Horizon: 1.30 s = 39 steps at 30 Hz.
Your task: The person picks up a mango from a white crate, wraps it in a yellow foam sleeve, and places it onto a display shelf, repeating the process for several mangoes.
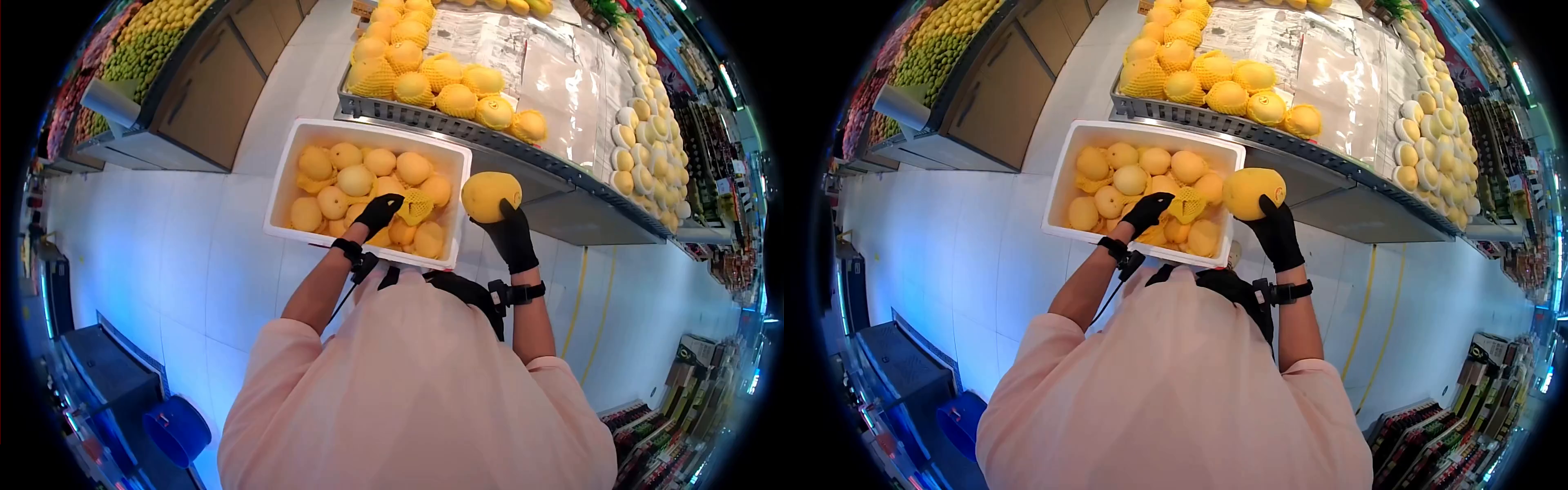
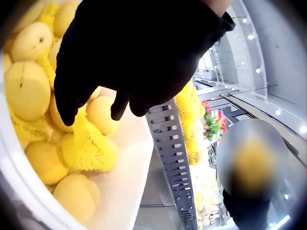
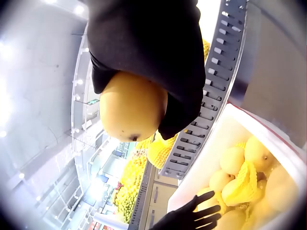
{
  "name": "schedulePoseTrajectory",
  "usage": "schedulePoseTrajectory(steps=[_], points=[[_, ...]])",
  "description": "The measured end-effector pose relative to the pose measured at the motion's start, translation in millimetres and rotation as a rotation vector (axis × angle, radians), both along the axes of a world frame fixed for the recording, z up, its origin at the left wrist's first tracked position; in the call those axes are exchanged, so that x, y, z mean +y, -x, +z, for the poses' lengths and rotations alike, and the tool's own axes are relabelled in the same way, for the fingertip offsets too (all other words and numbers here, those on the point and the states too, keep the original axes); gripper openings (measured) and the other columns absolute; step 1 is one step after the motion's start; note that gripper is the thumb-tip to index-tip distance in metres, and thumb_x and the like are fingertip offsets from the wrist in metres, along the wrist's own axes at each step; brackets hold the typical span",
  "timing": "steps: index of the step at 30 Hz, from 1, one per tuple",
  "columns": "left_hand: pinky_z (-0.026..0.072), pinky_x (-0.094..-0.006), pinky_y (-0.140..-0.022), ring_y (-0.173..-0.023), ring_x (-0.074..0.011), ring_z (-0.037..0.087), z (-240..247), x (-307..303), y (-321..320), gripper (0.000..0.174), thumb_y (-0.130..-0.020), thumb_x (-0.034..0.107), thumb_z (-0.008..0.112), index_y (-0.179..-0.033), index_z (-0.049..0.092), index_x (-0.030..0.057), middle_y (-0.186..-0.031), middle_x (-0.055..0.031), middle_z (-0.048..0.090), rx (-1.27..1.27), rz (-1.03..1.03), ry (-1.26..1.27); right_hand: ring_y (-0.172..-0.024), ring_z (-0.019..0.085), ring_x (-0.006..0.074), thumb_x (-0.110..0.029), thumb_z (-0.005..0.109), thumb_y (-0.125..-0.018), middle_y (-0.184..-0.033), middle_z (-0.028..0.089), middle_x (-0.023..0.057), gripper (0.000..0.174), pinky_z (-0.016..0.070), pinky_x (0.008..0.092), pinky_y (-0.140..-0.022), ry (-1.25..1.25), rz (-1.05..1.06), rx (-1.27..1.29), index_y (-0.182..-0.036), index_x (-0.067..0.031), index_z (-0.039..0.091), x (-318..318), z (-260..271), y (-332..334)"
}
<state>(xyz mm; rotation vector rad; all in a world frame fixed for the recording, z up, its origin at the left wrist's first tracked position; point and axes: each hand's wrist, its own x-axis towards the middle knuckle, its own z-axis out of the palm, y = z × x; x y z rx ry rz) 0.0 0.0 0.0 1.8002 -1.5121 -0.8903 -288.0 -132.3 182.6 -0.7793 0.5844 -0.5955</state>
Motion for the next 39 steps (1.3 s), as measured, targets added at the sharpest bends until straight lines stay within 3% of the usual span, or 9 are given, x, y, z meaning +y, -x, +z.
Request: schedulePoseTrajectory(steps=[3,6,9,10,17,18,26,30,39], points=[[0.0488,-0.0403,-0.085,-0.097,-0.0324,0.062,-6.4,-15.2,22.0,0.030,-0.094,0.025,0.049,-0.099,0.068,0.0028,-0.102,-0.0173,0.067,0.061,0.102,-0.125,-0.120,0.052,0.0320,-0.029,0.065,-0.088,-0.131,0.050,0.0174,0.061,0.0469,0.0456,-0.098,-0.023,-0.030,-0.054,-0.135,-0.0001,0.038,0.4,-5.5,4.8],[0.0497,-0.0456,-0.070,-0.077,-0.0341,0.064,-67.8,-31.0,22.2,0.033,-0.090,0.028,0.051,-0.075,0.068,0.0044,-0.083,-0.0156,0.068,-0.567,-0.017,-0.060,-0.115,0.055,0.0295,-0.023,0.068,-0.086,-0.126,0.054,0.0158,0.058,0.0492,0.0422,-0.095,0.003,-0.054,-0.018,-0.132,0.0007,0.043,3.6,-3.3,8.8],[0.0501,-0.0456,-0.072,-0.076,-0.0328,0.064,-25.0,-23.2,29.2,0.021,-0.082,0.023,0.058,-0.074,0.069,0.0065,-0.079,-0.0149,0.068,-0.344,0.289,0.084,-0.117,0.054,0.0294,-0.026,0.067,-0.087,-0.128,0.053,0.0163,0.058,0.0490,0.0422,-0.096,0.048,-0.004,0.048,-0.132,0.0013,0.042,8.0,-6.1,8.0],[0.0500,-0.0444,-0.076,-0.079,-0.0337,0.063,3.4,-23.8,37.0,0.011,-0.075,0.013,0.060,-0.076,0.070,0.0086,-0.078,-0.0151,0.066,-0.078,0.491,0.186,-0.119,0.053,0.0299,-0.028,0.065,-0.088,-0.130,0.051,0.0167,0.059,0.0483,0.0433,-0.097,0.046,0.029,0.050,-0.133,0.0016,0.040,6.8,-13.6,7.0],[0.0481,-0.0401,-0.091,-0.108,-0.0346,0.058,62.4,-36.1,38.5,0.032,-0.071,0.001,0.055,-0.100,0.069,0.0031,-0.123,-0.0212,0.057,-0.214,0.401,0.366,-0.122,0.050,0.0339,-0.029,0.061,-0.092,-0.133,0.048,0.0201,0.058,0.0473,0.0487,-0.098,-0.232,0.067,-0.053,-0.135,0.0019,0.037,8.8,-15.8,-10.2],[0.0478,-0.0396,-0.093,-0.114,-0.0355,0.055,73.8,-35.1,37.3,0.046,-0.072,0.001,0.055,-0.117,0.061,0.0032,-0.134,-0.0212,0.049,-0.253,0.343,0.282,-0.122,0.050,0.0344,-0.028,0.060,-0.092,-0.133,0.048,0.0204,0.058,0.0472,0.0491,-0.098,-0.253,0.072,-0.082,-0.136,0.0017,0.037,6.5,-20.0,-12.6],[0.0530,-0.0436,-0.075,-0.093,-0.0379,0.062,136.5,-23.2,52.9,0.065,-0.073,0.002,0.055,-0.136,0.044,0.0081,-0.142,-0.0191,0.042,-0.242,0.201,0.223,-0.122,0.050,0.0357,-0.023,0.062,-0.090,-0.132,0.048,0.0206,0.058,0.0475,0.0489,-0.098,-0.206,0.125,-0.087,-0.135,0.0018,0.037,11.9,-8.6,-40.8],[0.0512,-0.0390,-0.086,-0.114,-0.0358,0.055,153.7,-22.9,56.8,0.068,-0.076,0.002,0.063,-0.140,0.041,0.0111,-0.139,-0.0187,0.045,-0.147,0.145,0.328,-0.112,0.057,0.0330,-0.021,0.068,-0.086,-0.123,0.054,0.0170,0.056,0.0545,0.0442,-0.088,-0.192,0.109,-0.081,-0.131,-0.0003,0.043,17.3,-3.5,-51.6],[0.0486,-0.0391,-0.092,-0.120,-0.0369,0.050,192.2,-8.9,74.5,0.075,-0.073,0.001,0.062,-0.143,0.036,0.0105,-0.144,-0.0204,0.038,-0.158,0.112,0.387,-0.100,0.061,0.0176,-0.014,0.074,-0.081,-0.112,0.061,0.0092,0.046,0.0532,0.0308,-0.083,0.359,-0.183,0.316,-0.120,-0.0016,0.052,17.1,-14.3,-65.0]])
